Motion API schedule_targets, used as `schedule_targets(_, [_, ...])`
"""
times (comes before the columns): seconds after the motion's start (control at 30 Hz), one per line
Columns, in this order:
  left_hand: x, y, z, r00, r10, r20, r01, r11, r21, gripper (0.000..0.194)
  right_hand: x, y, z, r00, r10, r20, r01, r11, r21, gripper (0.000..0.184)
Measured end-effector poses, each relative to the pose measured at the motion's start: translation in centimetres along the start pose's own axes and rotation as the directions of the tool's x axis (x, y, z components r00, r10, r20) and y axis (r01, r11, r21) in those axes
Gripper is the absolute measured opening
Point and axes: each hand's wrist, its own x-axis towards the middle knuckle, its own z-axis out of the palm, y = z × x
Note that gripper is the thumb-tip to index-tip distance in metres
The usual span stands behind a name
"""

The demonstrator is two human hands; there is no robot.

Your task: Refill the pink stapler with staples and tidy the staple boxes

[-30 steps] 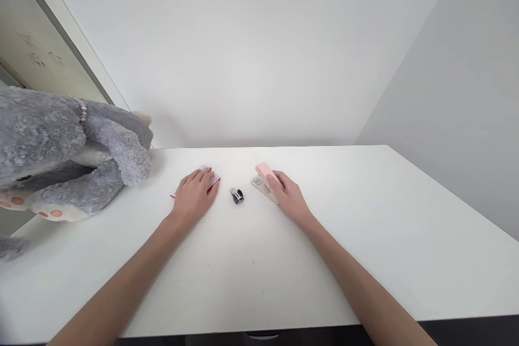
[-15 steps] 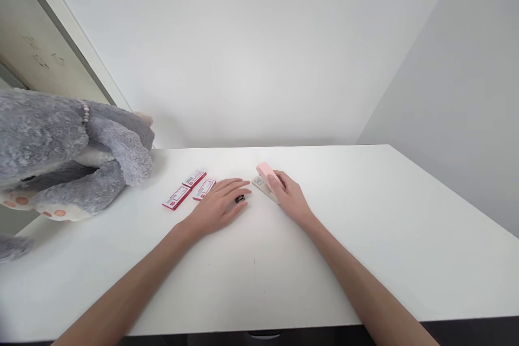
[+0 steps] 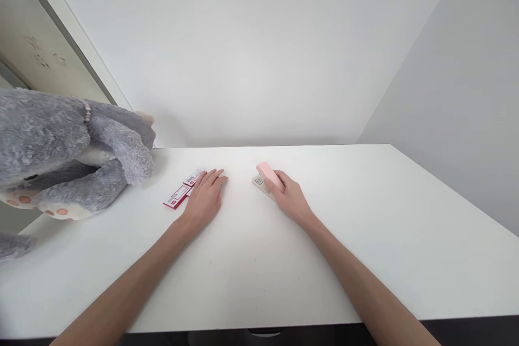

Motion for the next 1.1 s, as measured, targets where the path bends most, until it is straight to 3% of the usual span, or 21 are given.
schedule_targets(0.23, [0.0, 0.1, 0.0, 0.988, -0.062, -0.144, 0.062, 0.998, -0.001, 0.045, 0.1, 0.4, 0.1, 0.997, -0.063, -0.037, 0.063, 0.998, -0.012, 0.043])
schedule_targets(0.37, [0.1, 1.3, -0.4, 0.976, 0.009, -0.217, -0.046, 0.986, -0.163, 0.031, 0.1, 0.4, 0.2, 0.994, -0.105, -0.036, 0.104, 0.994, -0.016, 0.038])
schedule_targets(0.5, [0.0, 2.6, -0.8, 0.971, 0.071, -0.229, -0.153, 0.918, -0.365, 0.025, -0.1, 0.3, 0.2, 0.992, -0.127, 0.027, 0.127, 0.992, -0.005, 0.037])
schedule_targets(0.63, [-0.1, 3.3, -1.2, 0.975, 0.124, -0.186, -0.202, 0.845, -0.494, 0.024, -0.2, 0.2, 0.2, 0.981, -0.151, 0.123, 0.153, 0.988, -0.001, 0.037])
schedule_targets(0.8, [-0.2, 3.8, -1.6, 0.994, 0.082, -0.075, -0.111, 0.761, -0.639, 0.021, -0.1, 0.3, 0.0, 0.958, -0.154, 0.24, 0.159, 0.987, -0.003, 0.037])
schedule_targets(1.1, [-0.3, 4.3, -2.7, 0.99, 0.012, 0.142, 0.096, 0.683, -0.724, 0.022, -0.8, -0.6, 0.2, 0.968, -0.136, 0.213, 0.124, 0.99, 0.068, 0.038])
